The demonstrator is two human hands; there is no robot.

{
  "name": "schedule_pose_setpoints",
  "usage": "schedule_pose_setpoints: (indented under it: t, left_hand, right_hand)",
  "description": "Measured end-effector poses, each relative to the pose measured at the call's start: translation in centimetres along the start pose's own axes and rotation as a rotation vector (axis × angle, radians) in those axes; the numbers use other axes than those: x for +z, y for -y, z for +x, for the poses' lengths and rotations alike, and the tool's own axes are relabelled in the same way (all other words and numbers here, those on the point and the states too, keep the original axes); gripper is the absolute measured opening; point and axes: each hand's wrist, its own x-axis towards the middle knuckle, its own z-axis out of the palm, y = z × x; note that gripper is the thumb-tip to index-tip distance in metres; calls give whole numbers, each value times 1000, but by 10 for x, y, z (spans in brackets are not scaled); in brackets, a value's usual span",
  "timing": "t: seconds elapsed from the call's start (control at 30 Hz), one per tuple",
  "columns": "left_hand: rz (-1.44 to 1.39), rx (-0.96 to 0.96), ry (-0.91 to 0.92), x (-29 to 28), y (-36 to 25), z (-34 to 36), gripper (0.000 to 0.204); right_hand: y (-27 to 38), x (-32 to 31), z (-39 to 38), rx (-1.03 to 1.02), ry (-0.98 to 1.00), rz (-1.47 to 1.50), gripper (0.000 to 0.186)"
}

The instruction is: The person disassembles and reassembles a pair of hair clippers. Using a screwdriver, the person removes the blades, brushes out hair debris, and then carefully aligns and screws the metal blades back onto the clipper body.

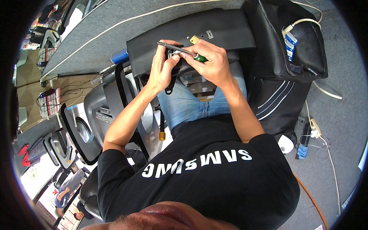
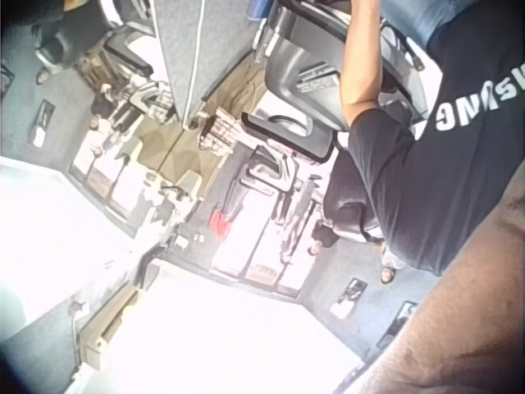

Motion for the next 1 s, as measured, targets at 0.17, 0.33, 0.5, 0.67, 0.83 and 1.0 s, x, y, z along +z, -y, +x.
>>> schedule_pose_setpoints:
  t: [0.17,0.33,0.5,0.67,0.83,1.0]
  left_hand:
    - [43,-36,39,-1,-6,-2,39]
    - [58,68,7,1,1,-2,36]
    - [56,64,19,1,-1,-2,35]
    - [67,118,16,1,-3,-2,29]
    - [140,196,-5,3,-3,-3,27]
    - [203,293,-52,4,-5,-4,30]
  right_hand:
    - [-2,-2,-2,9,22,-12,10]
    - [-1,-3,-3,35,35,-14,11]
    - [0,-3,-3,48,26,-11,11]
    - [0,-3,-5,97,44,-15,11]
    - [3,0,-9,156,1,71,14]
    - [11,4,-17,338,-49,191,21]
